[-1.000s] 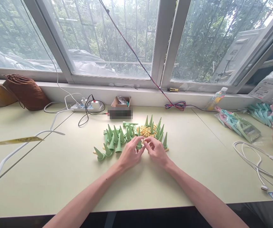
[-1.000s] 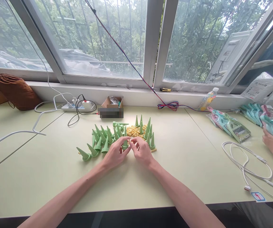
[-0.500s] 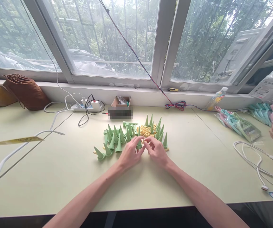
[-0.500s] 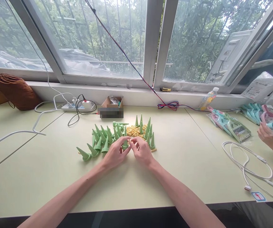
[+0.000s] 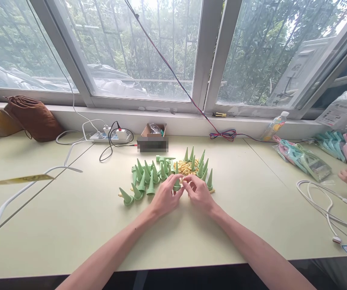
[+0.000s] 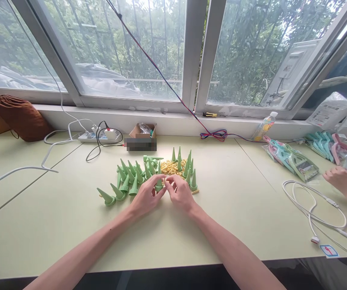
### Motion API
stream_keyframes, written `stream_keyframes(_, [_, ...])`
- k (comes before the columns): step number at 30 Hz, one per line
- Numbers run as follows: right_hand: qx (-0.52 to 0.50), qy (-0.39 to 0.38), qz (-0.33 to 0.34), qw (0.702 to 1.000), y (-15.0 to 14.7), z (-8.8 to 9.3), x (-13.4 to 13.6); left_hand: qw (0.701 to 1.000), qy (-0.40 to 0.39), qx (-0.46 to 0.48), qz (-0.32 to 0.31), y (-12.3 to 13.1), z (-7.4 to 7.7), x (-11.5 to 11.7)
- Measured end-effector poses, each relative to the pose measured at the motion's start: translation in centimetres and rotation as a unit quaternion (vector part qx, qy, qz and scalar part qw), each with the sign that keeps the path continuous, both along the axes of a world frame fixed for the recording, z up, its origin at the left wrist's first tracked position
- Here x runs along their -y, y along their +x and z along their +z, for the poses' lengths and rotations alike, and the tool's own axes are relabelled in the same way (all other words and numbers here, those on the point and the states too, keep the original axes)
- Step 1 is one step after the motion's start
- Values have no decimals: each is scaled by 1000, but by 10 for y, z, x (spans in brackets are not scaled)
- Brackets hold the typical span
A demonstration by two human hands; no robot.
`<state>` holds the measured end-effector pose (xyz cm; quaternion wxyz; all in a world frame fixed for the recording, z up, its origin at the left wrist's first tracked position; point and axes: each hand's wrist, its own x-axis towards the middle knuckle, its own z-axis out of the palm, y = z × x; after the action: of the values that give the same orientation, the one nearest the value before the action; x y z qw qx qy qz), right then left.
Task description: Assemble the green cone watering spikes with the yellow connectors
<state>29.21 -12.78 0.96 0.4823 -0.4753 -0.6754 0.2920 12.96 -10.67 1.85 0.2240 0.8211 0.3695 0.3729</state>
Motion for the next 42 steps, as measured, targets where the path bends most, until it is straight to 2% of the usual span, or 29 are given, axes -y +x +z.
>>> stream_keyframes(42, [6, 6, -7, 1000, 0, 3, 1, 1000, 5, 11, 7, 0, -1, -1])
